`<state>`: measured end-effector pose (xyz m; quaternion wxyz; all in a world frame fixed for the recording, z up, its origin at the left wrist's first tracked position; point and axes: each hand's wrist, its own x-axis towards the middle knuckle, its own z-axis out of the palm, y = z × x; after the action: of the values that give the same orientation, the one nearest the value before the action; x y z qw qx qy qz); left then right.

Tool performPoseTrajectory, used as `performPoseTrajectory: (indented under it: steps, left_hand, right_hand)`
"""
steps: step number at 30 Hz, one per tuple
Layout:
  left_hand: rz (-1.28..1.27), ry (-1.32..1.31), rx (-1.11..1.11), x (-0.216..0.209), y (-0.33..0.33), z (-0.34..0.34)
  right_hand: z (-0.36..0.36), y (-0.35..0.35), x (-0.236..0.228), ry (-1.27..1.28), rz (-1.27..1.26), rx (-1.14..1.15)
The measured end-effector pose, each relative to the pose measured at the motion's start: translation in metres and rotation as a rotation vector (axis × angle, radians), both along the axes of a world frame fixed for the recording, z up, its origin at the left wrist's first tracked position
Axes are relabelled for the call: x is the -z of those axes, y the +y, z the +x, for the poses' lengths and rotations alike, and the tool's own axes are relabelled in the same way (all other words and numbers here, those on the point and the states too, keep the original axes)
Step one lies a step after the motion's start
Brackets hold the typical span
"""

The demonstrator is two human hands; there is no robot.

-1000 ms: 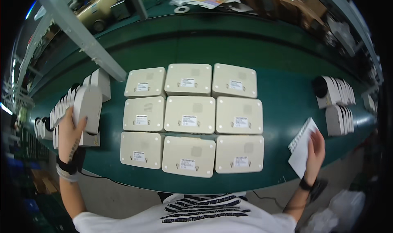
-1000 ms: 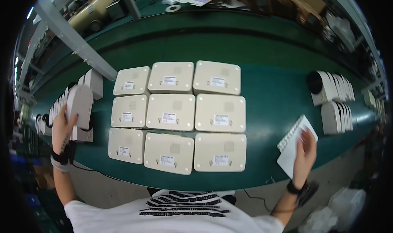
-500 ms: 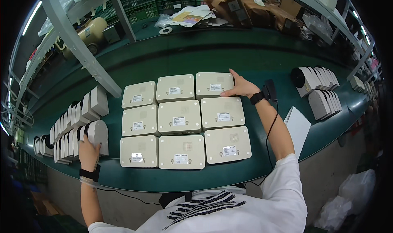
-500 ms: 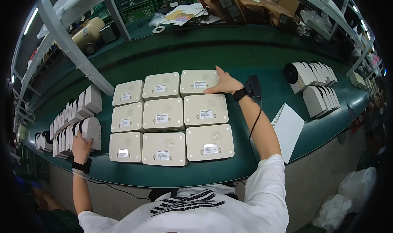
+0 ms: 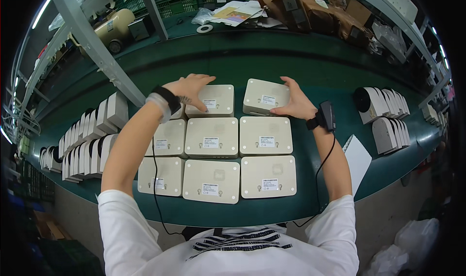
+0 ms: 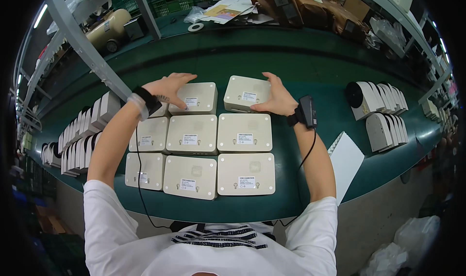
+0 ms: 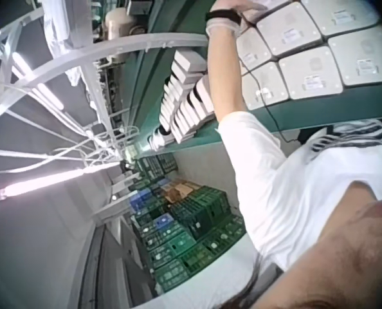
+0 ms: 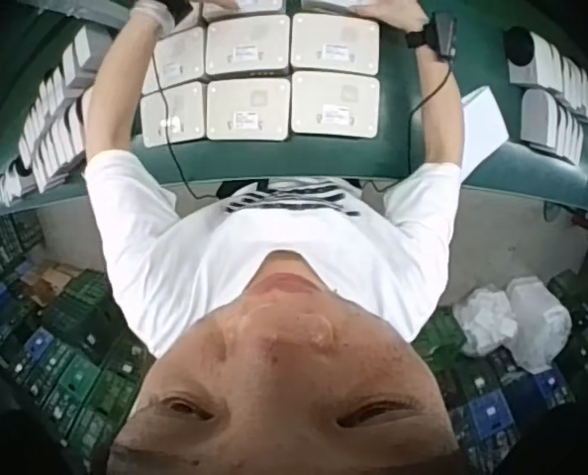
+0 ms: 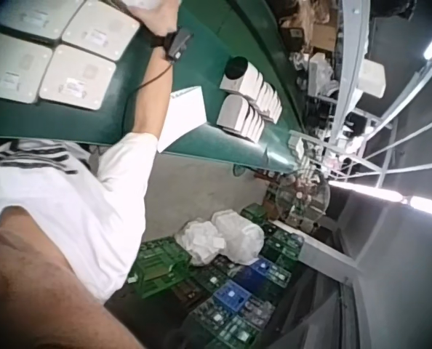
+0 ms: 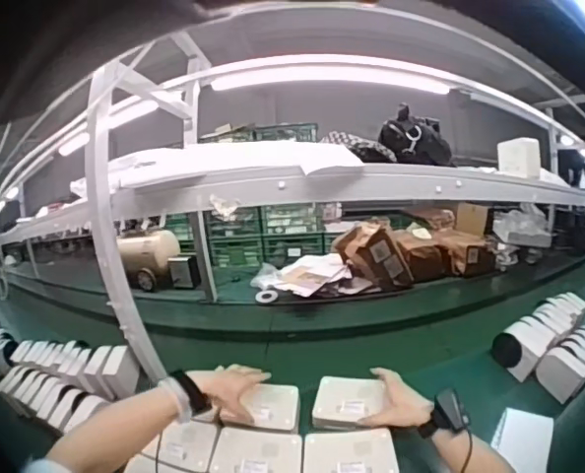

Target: The person picks up a sheet of adhesive pads and applies them to the bottom of several electronic devices before stacking them on the workbench. They then retrieve a plastic bag and a paper manual.

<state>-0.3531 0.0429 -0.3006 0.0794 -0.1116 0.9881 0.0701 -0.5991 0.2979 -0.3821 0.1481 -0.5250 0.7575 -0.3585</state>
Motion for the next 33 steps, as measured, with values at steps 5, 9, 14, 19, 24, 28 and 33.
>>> performPoseTrajectory:
  steps: [5,9,14,19,24,28,33]
  left_hand:
    - [0.171,-0.167,0.075,0.019,-0.004,-0.030]
    - [0.211,-0.178,0.072,0.024,-0.002,-0.029]
    - [-0.040,-0.036,0.050,0.022,0.016,-0.029]
    - [-0.225,0.210,0.207,0.030,0.034,-0.038]
    - [-0.303,0.434,0.421,0.047,0.043,-0.053]
    - [-0.383,0.550,0.556,0.053,0.038,-0.063]
    - [-0.431,0.493,0.347,0.056,0.030,-0.052]
  right_hand:
    - [-0.013,0.032,0.008,0.127,-0.104,0.114]
    - [-0.016,0.048,0.020,0.495,-0.213,0.271]
    - [-0.010,0.055,0.029,0.701,-0.340,0.372]
    - [-0.006,0.051,0.020,0.209,-0.407,0.404]
    - [0.004,0.028,0.015,0.189,-0.246,0.438]
    - [0.015,0.008,0.014,0.277,-0.254,0.304]
    - [0.028,0.001,-0.008,0.006,-0.187,0.098]
